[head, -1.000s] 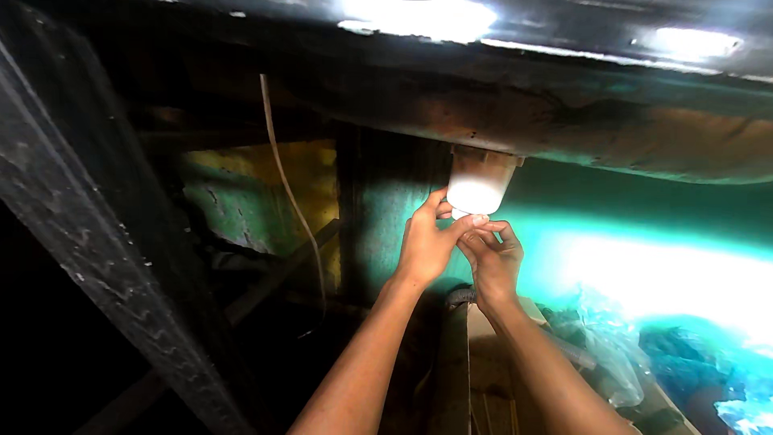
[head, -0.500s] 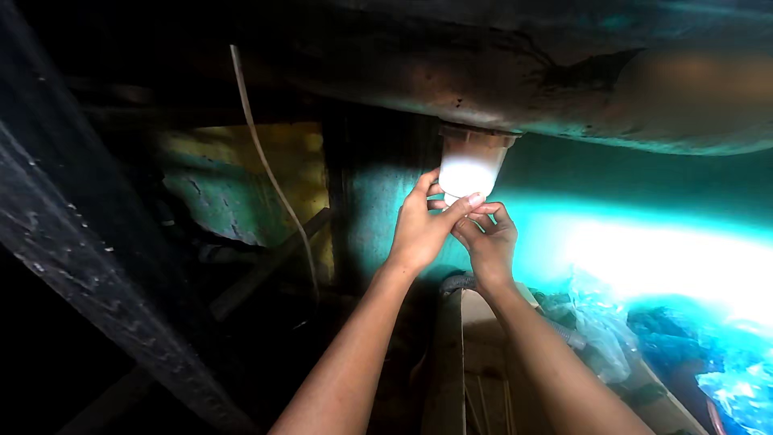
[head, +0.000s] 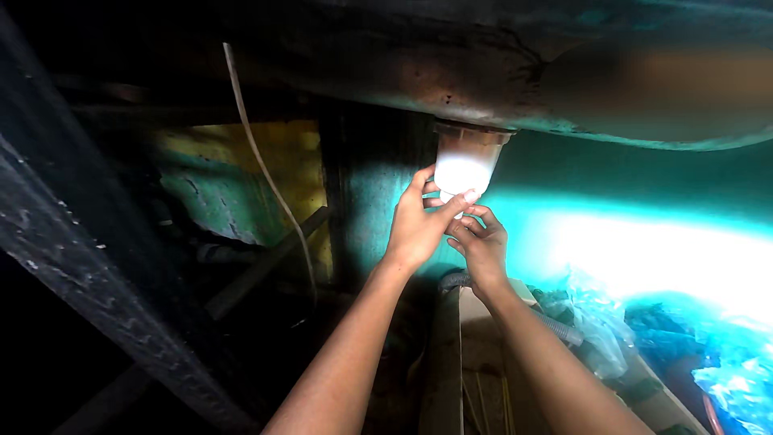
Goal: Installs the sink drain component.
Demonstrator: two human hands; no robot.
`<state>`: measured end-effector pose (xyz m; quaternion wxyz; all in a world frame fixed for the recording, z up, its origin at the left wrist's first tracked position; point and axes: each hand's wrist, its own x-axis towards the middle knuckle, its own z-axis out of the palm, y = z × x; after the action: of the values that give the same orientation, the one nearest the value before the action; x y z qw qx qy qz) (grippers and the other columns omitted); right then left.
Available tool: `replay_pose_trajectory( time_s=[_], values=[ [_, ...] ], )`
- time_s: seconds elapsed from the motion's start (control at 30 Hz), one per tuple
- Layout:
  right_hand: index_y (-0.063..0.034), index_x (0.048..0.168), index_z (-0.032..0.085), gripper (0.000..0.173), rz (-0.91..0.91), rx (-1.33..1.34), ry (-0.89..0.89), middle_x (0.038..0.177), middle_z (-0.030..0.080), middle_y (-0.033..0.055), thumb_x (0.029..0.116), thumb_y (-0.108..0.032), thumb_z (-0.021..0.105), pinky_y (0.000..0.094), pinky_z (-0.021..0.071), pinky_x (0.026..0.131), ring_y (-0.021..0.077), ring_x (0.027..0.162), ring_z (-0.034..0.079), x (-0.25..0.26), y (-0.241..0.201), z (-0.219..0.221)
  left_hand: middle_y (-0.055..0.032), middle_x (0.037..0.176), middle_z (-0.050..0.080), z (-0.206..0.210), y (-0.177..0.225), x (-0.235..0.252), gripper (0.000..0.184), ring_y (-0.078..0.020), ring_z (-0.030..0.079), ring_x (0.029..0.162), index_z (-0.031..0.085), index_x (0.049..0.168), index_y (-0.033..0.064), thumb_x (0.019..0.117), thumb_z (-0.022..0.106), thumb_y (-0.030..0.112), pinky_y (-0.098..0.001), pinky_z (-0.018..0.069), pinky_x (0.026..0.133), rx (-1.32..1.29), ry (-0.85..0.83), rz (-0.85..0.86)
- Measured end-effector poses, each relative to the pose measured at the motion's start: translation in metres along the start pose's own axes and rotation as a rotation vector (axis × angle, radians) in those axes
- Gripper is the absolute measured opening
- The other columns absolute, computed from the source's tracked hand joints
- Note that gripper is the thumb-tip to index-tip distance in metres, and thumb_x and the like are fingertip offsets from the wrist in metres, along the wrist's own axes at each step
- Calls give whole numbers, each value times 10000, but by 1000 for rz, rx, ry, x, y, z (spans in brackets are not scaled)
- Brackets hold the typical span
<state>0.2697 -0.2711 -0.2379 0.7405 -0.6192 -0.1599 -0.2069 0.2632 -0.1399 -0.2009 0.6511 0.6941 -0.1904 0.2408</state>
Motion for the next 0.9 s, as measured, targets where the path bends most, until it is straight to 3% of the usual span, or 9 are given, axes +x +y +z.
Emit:
replay_pose_trajectory(
  time_s=[0.5,0.7,0.8,0.9],
  values=[
    [-60,1200,609,411,94,65,-4,954,748,85,849,-62,824,332,624,760,175,866,734,1,-7,-1,-48,1222,698,-2,4,0,645,-151,714,998,506,1442,116,918,770,385,-322,612,861,20,-17,-8],
    [-113,1298,565,434,427,452,62,1026,710,97,910,3,720,294,581,729,149,806,684,1,-18,5,-56,1233,685,-3,5,0,657,-157,706,1000,511,1441,126,905,782,393,-334,607,859,16,-14,-26],
    [-176,1403,461,507,542,610,-7,1139,625,59,956,-48,662,288,559,794,142,913,647,1,-21,5,-59,1220,690,-3,5,0,667,-159,715,978,504,1444,122,905,780,402,-335,616,840,16,-17,-28],
    [-194,1365,478,445,586,731,-9,1179,609,50,969,-70,640,300,565,786,150,933,646,-1,-21,7,-52,1219,694,-4,6,0,680,-158,715,972,497,1453,123,903,782,404,-342,614,842,22,-18,-32]
  ],
)
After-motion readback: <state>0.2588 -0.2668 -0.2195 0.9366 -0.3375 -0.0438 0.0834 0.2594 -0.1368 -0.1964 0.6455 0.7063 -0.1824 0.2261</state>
